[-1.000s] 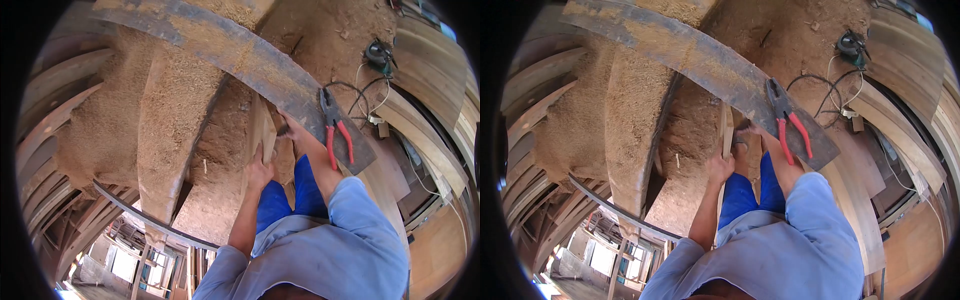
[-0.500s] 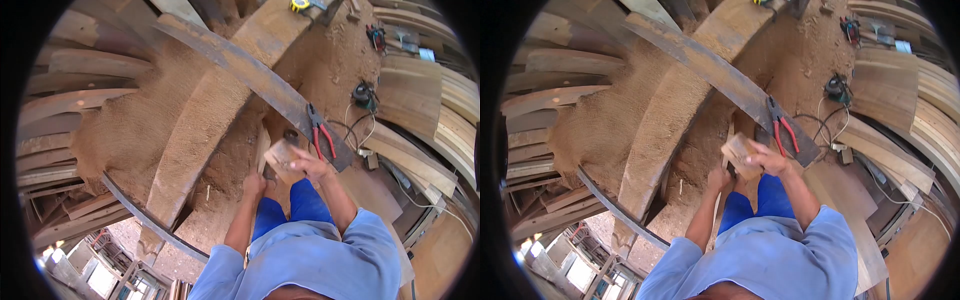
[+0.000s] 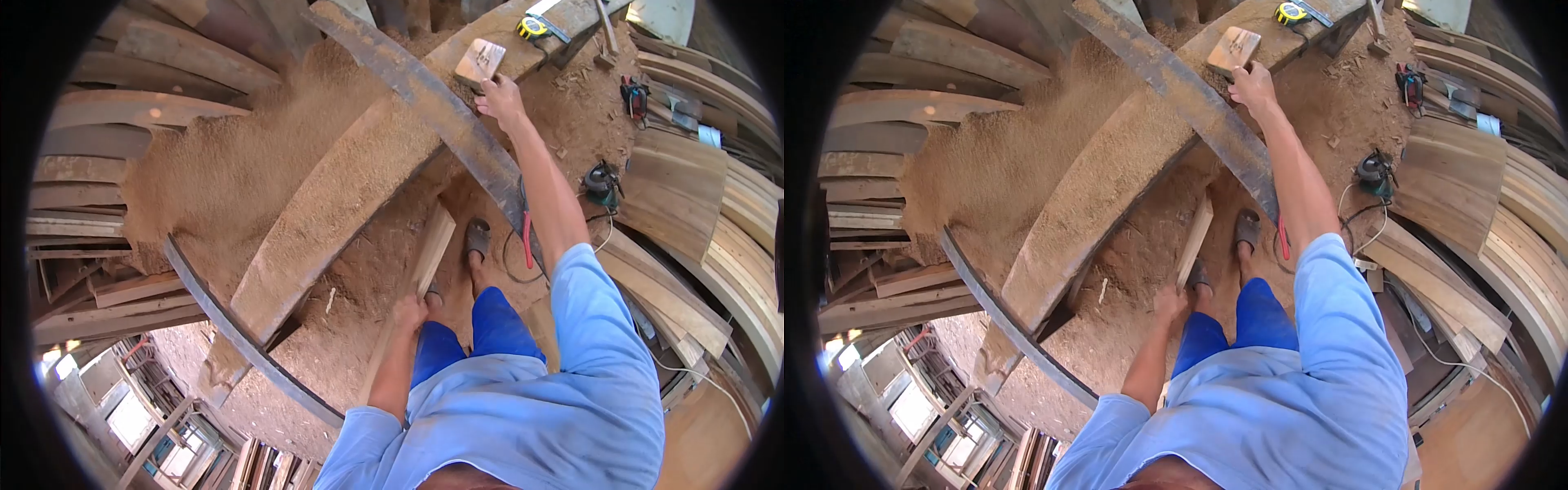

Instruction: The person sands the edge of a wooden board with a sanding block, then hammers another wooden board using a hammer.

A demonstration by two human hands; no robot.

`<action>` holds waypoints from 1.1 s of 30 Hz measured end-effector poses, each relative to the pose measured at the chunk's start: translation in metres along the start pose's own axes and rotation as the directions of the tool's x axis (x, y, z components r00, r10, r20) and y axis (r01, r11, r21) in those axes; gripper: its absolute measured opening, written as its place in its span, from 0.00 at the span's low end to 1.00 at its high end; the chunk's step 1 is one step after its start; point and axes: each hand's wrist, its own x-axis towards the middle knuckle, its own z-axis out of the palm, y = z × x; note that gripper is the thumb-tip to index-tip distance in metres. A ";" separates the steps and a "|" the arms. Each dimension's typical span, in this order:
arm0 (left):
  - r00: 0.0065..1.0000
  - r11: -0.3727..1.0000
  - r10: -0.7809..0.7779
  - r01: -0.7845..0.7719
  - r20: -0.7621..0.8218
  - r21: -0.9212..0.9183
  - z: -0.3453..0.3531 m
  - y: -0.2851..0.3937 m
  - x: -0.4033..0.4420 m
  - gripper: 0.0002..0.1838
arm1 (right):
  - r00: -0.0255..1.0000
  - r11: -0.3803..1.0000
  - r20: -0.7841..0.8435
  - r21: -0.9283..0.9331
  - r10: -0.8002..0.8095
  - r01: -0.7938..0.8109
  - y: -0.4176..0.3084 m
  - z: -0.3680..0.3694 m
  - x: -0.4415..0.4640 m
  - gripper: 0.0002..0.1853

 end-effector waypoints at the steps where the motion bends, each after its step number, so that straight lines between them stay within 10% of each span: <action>1: 1.000 1.000 -0.010 0.010 0.011 -0.002 0.002 -0.004 0.001 0.32 | 0.998 0.993 0.046 -0.108 -0.038 0.043 -0.002 -0.005 -0.006 0.23; 3: 0.998 0.998 -0.055 0.055 0.041 0.006 0.002 -0.009 0.006 0.32 | 0.994 0.974 0.088 -0.213 -0.063 0.081 0.011 -0.020 -0.018 0.25; 5: 0.997 0.998 -0.070 0.070 0.045 -0.005 -0.012 0.000 0.002 0.31 | 0.903 0.824 0.015 -0.404 -0.428 0.397 0.044 -0.046 -0.028 0.25; 11: 0.999 0.998 -0.035 0.034 -0.008 -0.060 -0.025 0.006 0.004 0.29 | 0.932 0.529 0.115 -0.797 -0.344 0.294 0.077 -0.125 -0.160 0.42; 26: 0.969 0.975 -0.221 0.220 -0.106 -0.023 -0.045 0.035 0.002 0.21 | 0.987 0.571 0.154 -0.815 0.054 0.097 0.080 -0.129 -0.205 0.48; 33: 0.984 0.985 -0.173 0.173 -0.038 -0.024 -0.034 0.018 0.010 0.24 | 0.974 0.697 0.162 -0.680 -0.159 0.227 0.096 -0.133 -0.203 0.33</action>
